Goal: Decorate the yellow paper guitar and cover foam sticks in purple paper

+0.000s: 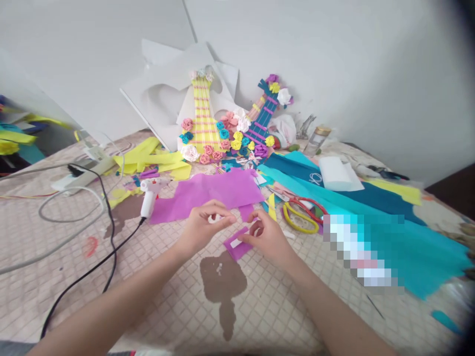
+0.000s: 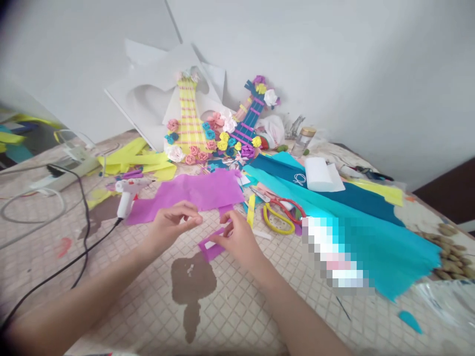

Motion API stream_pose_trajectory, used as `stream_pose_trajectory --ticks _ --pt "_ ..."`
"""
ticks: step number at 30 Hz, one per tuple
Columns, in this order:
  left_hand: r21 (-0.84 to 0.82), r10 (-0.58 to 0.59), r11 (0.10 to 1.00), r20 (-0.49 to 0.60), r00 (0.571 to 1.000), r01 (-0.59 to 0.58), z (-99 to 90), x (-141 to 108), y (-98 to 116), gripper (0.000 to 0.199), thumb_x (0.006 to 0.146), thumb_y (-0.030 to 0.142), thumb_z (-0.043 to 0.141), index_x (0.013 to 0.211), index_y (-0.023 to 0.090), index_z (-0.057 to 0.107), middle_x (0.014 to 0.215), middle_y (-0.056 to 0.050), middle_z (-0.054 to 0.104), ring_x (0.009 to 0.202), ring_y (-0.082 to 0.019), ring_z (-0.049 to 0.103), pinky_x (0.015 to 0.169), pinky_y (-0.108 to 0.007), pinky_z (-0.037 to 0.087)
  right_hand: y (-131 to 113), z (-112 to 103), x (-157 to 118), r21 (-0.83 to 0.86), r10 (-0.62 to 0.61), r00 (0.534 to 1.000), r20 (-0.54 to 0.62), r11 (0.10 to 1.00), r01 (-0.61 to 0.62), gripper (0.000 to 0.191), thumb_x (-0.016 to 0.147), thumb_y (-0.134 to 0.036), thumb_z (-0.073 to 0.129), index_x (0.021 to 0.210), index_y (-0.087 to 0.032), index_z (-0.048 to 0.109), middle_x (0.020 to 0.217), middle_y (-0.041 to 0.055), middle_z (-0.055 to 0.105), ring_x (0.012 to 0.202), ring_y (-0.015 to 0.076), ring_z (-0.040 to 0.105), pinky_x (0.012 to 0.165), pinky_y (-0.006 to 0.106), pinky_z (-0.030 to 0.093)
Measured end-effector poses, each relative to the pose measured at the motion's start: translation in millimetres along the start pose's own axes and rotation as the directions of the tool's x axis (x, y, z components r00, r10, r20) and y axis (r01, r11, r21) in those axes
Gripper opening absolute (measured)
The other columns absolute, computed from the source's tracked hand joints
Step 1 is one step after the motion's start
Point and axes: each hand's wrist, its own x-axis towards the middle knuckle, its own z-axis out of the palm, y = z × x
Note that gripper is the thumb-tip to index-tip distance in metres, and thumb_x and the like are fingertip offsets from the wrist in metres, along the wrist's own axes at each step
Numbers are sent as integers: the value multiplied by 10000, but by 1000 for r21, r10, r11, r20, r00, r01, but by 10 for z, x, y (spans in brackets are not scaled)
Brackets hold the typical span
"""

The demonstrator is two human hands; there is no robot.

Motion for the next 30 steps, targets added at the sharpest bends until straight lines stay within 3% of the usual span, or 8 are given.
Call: stream_pose_trajectory --ticks 4,8,11,14,17,21,25,30 --pt "262 39 965 -105 994 -10 -240 136 112 287 811 410 490 656 176 548 638 4 555 607 -122 512 570 -241 395 68 -51 58 -3 -47 997 -53 999 47 244 680 -326 652 830 -215 495 872 -5 549 580 108 539 535 259 429" --pt "465 81 885 -195 977 20 -602 438 159 379 866 370 349 535 190 383 514 26 408 520 -117 416 537 -252 327 113 -68 88 2 -66 991 -120 998 67 272 739 -357 571 953 -214 483 916 19 536 586 114 547 519 259 439" --pt "623 97 779 -225 969 67 -833 774 51 401 822 384 465 484 192 368 459 26 361 488 -126 367 527 -273 263 126 -65 105 0 -68 988 -139 998 69 299 749 -361 544 999 -211 475 900 19 533 575 115 546 512 257 444" --pt "712 89 696 -217 972 95 -918 1115 -134 335 786 339 541 505 185 444 506 -11 468 571 -171 469 574 -287 301 135 -75 140 -17 -56 988 -144 998 54 298 750 -347 527 1004 -198 477 883 20 542 583 120 549 519 258 450" --pt "758 114 650 -166 980 53 -857 1367 -263 40 740 192 581 710 166 578 792 -78 621 823 -231 549 716 -315 369 136 -119 177 -60 -42 988 -151 998 33 287 751 -329 512 995 -181 488 846 22 561 575 123 542 529 263 448" --pt "777 172 628 -92 981 -37 -641 1420 -244 298 773 163 529 1069 148 556 1185 -142 541 1139 -284 438 933 -407 319 104 -202 161 -162 -40 998 -44 986 33 133 733 -275 529 814 -183 582 711 13 614 563 137 545 545 270 433" --pt "742 171 649 76 982 -170 -341 1070 -112 287 854 252 432 1088 151 565 1127 -114 589 1077 -237 499 936 -369 347 75 -227 93 -257 -41 993 112 964 69 90 721 -251 571 691 -189 628 666 13 639 593 152 552 576 279 408" --pt "633 62 713 372 926 -302 29 361 -44 191 831 276 475 820 189 645 800 -16 675 727 -143 596 655 -235 436 99 -196 77 -330 -49 982 181 938 108 101 660 -203 652 760 -185 647 718 9 622 664 163 546 618 280 392"
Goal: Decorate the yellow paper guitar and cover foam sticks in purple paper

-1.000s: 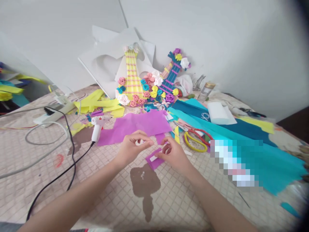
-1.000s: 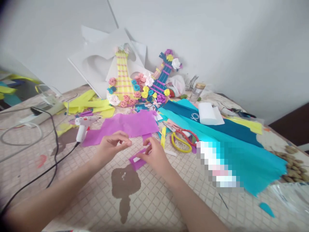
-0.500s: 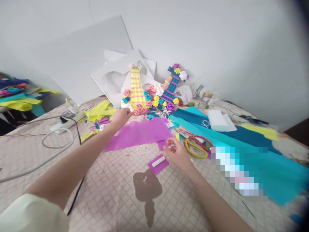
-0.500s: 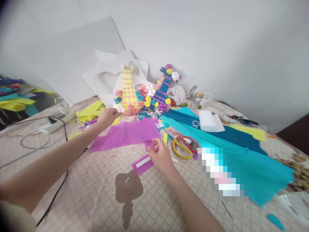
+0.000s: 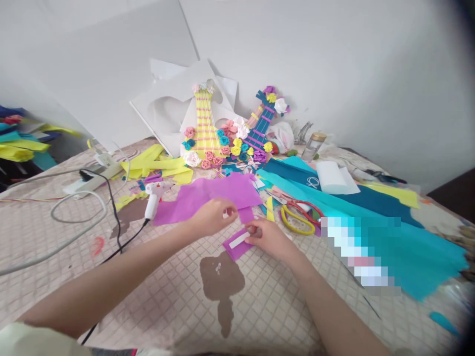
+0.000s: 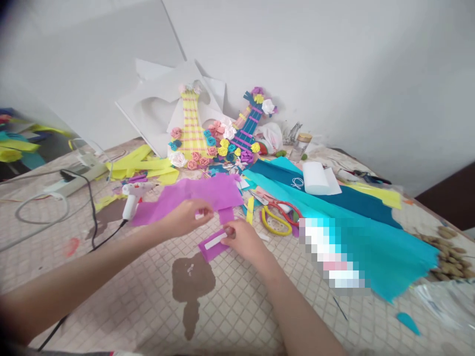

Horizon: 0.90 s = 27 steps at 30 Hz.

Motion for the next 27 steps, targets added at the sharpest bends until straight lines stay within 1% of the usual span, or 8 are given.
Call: stream_pose_trajectory --ticks 3,5,8,16,22,27 --pt "-18 22 1000 77 997 -21 190 -209 143 186 810 301 507 753 177 634 737 -26 661 700 -159 594 618 -250 426 20 12 11 -43 16 1000 3 999 -15 202 620 -157 677 818 -182 650 745 15 620 701 173 552 644 287 390" --pt "-19 25 1000 107 994 -24 276 -270 165 185 793 304 527 706 169 618 706 -36 647 711 -178 592 639 -271 426 31 14 13 -61 21 1000 8 998 -21 190 616 -153 679 801 -181 646 745 16 620 714 177 554 649 288 391" --pt "-15 20 1000 129 991 -18 345 -294 144 165 775 280 537 667 168 590 673 -36 620 698 -185 577 642 -286 418 38 18 13 -73 24 1000 10 997 -23 186 621 -156 680 799 -185 638 777 19 628 733 174 561 656 281 397" --pt "-5 7 1000 131 991 -6 389 -334 154 143 764 249 530 646 173 558 669 -26 605 695 -173 556 645 -283 405 40 31 22 -81 46 999 19 996 -45 217 619 -138 684 824 -192 639 769 13 627 700 159 562 639 275 399" --pt "18 -17 1000 118 993 15 390 -382 175 197 769 260 520 590 178 519 607 -23 571 648 -173 525 616 -298 386 31 31 22 -70 57 998 16 996 -56 234 619 -138 697 841 -196 648 776 19 637 710 166 570 653 286 406" --pt "2 -2 1000 138 990 2 409 -397 172 191 768 273 538 604 179 515 615 -14 573 646 -159 519 613 -288 385 39 33 27 -54 78 997 20 996 -77 223 632 -145 692 843 -205 651 751 14 647 655 161 567 609 288 405"
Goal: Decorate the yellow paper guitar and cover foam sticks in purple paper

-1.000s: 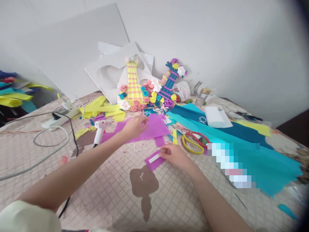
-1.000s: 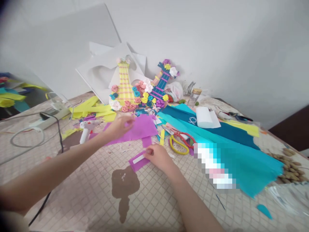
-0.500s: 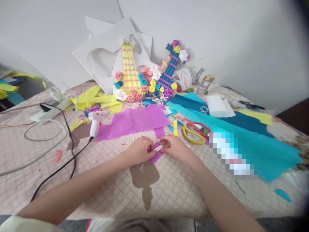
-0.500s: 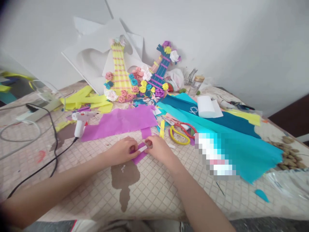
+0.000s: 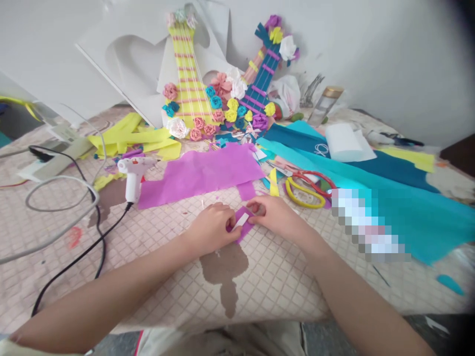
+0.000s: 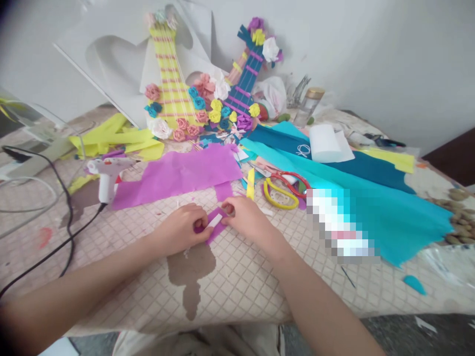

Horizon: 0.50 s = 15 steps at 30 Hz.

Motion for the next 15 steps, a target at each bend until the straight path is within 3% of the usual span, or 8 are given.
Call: stream_pose_trajectory --ticks 5,15 --pt "-36 17 999 -50 999 -18 -9 -14 -6 277 813 368 513 614 175 515 599 -12 561 625 -151 500 608 -290 381 17 4 10 12 7 1000 9 1000 -7 216 629 -150 700 831 -211 655 758 10 653 621 153 570 588 290 409" --pt "-99 26 995 -22 999 -29 -4 -11 -48 189 783 251 542 618 174 489 610 2 532 632 -141 481 616 -280 378 46 15 17 16 11 1000 5 1000 -11 224 628 -176 721 841 -225 670 674 -9 644 590 150 569 561 290 407"
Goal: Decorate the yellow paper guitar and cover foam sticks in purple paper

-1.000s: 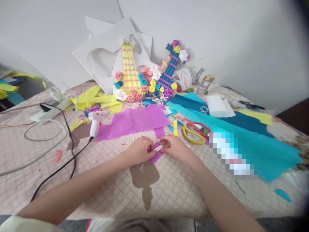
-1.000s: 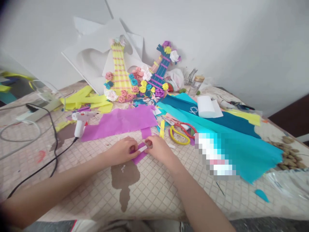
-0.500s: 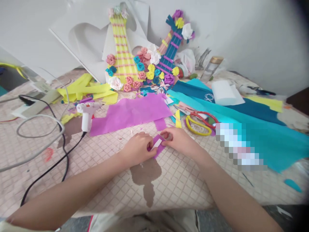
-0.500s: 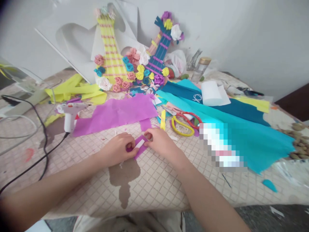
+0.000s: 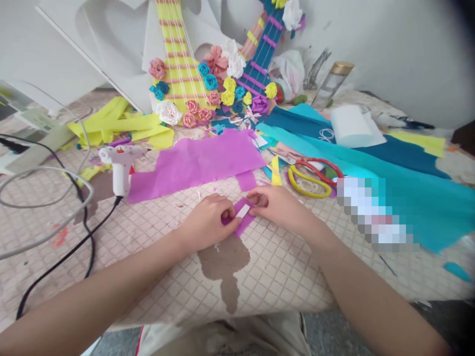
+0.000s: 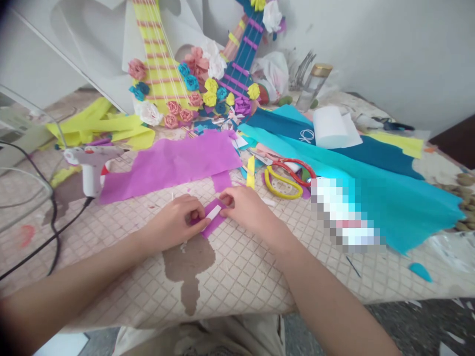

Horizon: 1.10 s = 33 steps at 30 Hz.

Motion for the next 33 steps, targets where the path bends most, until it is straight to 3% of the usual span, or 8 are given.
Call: stream_pose_trajectory --ticks 14,19,27,33 --pt "-28 -8 1000 -5 1000 8 29 17 -24 197 812 265 544 648 167 497 654 4 551 647 -137 478 624 -276 377 -73 -61 -29 -21 14 999 34 1000 -13 223 658 -127 684 868 -199 667 667 -14 652 613 136 585 569 259 420" --pt "-40 -25 999 -13 1000 24 34 14 -16 143 805 256 551 700 166 516 674 2 539 664 -141 476 630 -278 384 -103 -83 -40 -16 33 999 24 999 -33 228 710 -137 649 933 -186 649 791 15 695 641 138 606 593 263 446" --pt "-45 38 998 -21 999 -38 31 12 -11 110 823 228 531 736 162 538 710 -12 544 704 -153 478 676 -295 399 -22 -21 -16 146 -5 999 47 989 -2 192 788 -122 546 939 -189 643 861 27 705 727 149 639 661 271 476" --pt "-60 33 998 -52 998 -37 42 9 -5 83 813 222 543 792 149 576 708 -18 552 701 -158 483 686 -311 405 -33 -33 -1 46 36 999 -3 998 -35 113 788 -194 571 837 -167 669 764 34 693 656 152 611 616 280 451"
